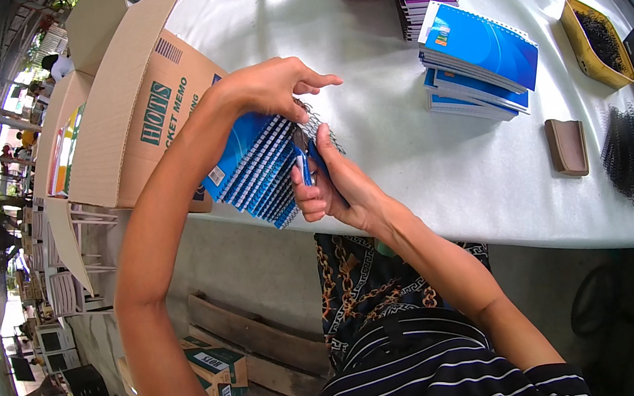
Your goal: The person uses pliers to cut a long metal spiral coil to the width of several small notebooks and then inserts the cut coil segments into the punched holes of each notebook by hand.
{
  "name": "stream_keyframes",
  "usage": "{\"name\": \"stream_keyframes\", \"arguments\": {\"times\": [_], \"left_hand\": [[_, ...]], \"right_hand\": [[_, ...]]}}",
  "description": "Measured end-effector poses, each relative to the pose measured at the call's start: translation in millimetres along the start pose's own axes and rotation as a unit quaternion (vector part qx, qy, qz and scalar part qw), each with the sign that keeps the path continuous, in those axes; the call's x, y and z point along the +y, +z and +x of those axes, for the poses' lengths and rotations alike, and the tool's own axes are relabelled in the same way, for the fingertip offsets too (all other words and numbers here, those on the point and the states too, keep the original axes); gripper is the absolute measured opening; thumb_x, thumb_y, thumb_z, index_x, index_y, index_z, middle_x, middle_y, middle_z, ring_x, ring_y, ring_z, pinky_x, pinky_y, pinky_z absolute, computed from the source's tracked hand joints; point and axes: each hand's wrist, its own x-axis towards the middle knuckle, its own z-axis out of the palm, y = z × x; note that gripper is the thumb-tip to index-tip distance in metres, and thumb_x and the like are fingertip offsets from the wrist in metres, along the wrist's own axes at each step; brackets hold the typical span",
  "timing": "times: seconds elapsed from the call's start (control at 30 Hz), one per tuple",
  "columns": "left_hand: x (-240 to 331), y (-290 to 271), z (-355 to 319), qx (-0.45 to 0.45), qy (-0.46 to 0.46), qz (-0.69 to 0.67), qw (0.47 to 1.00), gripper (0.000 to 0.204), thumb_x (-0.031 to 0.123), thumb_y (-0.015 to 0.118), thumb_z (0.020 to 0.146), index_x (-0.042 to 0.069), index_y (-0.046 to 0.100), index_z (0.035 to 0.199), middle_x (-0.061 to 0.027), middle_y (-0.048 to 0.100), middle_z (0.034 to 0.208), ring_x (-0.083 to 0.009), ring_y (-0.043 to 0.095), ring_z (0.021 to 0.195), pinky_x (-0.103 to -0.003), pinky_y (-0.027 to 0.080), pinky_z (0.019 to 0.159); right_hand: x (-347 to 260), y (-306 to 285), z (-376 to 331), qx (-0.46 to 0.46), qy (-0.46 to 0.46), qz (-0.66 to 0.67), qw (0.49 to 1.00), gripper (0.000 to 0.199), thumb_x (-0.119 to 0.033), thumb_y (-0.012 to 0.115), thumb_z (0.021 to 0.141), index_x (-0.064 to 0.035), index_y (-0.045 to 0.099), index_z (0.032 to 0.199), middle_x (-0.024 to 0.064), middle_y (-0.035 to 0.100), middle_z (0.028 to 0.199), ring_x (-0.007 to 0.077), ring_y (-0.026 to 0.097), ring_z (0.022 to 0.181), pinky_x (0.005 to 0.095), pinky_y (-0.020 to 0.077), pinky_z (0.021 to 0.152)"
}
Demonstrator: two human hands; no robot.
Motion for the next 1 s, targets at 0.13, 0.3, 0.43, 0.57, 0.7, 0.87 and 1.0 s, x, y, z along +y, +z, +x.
{"name": "stream_keyframes", "arguments": {"times": [0.13, 0.3, 0.43, 0.57, 0.7, 0.87, 1.0], "left_hand": [[2.9, 3.8, 7.5, -0.009, -0.022, 0.068, 0.997, 0.084, -0.003, 0.074, 0.069, 0.021, 0.048, 0.145, -0.0281, 0.060, 0.127, -0.0361, 0.057, 0.124, -0.038, 0.052, 0.095], [-7.4, 4.6, 10.5, -0.012, -0.029, 0.018, 0.999, 0.084, -0.004, 0.074, 0.066, 0.017, 0.050, 0.143, -0.0286, 0.055, 0.133, -0.0350, 0.055, 0.126, -0.035, 0.051, 0.096], [-11.5, 4.8, 10.3, -0.014, -0.016, 0.001, 1.000, 0.083, -0.003, 0.075, 0.066, 0.016, 0.050, 0.143, -0.0281, 0.056, 0.131, -0.0347, 0.056, 0.125, -0.035, 0.051, 0.096], [-9.5, 6.2, 13.5, -0.024, 0.018, 0.020, 0.999, 0.080, -0.005, 0.074, 0.070, 0.015, 0.049, 0.143, -0.0261, 0.059, 0.129, -0.0330, 0.058, 0.122, -0.038, 0.051, 0.100], [-2.1, 12.0, 18.4, -0.042, -0.010, 0.048, 0.998, 0.077, -0.005, 0.073, 0.071, 0.012, 0.050, 0.142, -0.0252, 0.061, 0.128, -0.0336, 0.061, 0.119, -0.038, 0.051, 0.100], [-8.5, 12.9, 19.8, -0.054, -0.007, 0.073, 0.996, 0.075, -0.003, 0.071, 0.071, 0.012, 0.051, 0.141, -0.0250, 0.064, 0.123, -0.0332, 0.064, 0.114, -0.038, 0.053, 0.096], [-6.5, 11.1, 21.2, -0.068, -0.004, 0.069, 0.995, 0.069, -0.001, 0.071, 0.071, 0.011, 0.056, 0.137, -0.0243, 0.068, 0.114, -0.0309, 0.068, 0.103, -0.037, 0.055, 0.089]], "right_hand": [[0.3, -7.8, -2.5, -0.044, 0.023, 0.023, 0.998, 0.078, -0.078, 0.021, 0.090, -0.0062, 0.053, 0.085, 0.0009, 0.045, 0.065, 0.0142, 0.042, 0.055, 0.0295, 0.0378, 0.053], [8.5, 14.5, -11.3, 0.096, -0.006, -0.066, 0.993, 0.081, -0.077, 0.019, 0.091, -0.0053, 0.056, 0.089, 0.0046, 0.056, 0.072, 0.0191, 0.057, 0.064, 0.0337, 0.0507, 0.063], [6.9, 3.4, -5.4, 0.081, -0.005, -0.055, 0.995, 0.082, -0.078, 0.019, 0.090, -0.0048, 0.057, 0.091, 0.0060, 0.058, 0.072, 0.0206, 0.060, 0.065, 0.0357, 0.0536, 0.065], [6.7, -24.3, 2.9, -0.105, 0.043, 0.083, 0.990, 0.081, -0.079, 0.020, 0.089, -0.0060, 0.055, 0.088, 0.0039, 0.053, 0.068, 0.0182, 0.052, 0.058, 0.0338, 0.0493, 0.059], [7.7, -22.7, -1.0, -0.043, 0.044, 0.047, 0.997, 0.080, -0.079, 0.021, 0.089, -0.0064, 0.055, 0.087, 0.0023, 0.048, 0.065, 0.0165, 0.045, 0.055, 0.0318, 0.0436, 0.055], [14.2, 8.6, -12.1, 0.138, -0.012, -0.053, 0.989, 0.080, -0.078, 0.021, 0.090, -0.0062, 0.056, 0.088, 0.0015, 0.045, 0.064, 0.0156, 0.042, 0.055, 0.0305, 0.0394, 0.055], [9.2, 4.3, -11.8, 0.099, -0.002, -0.012, 0.995, 0.080, -0.079, 0.021, 0.090, -0.0063, 0.055, 0.087, 0.0006, 0.043, 0.063, 0.0144, 0.038, 0.054, 0.0294, 0.0366, 0.053]]}}
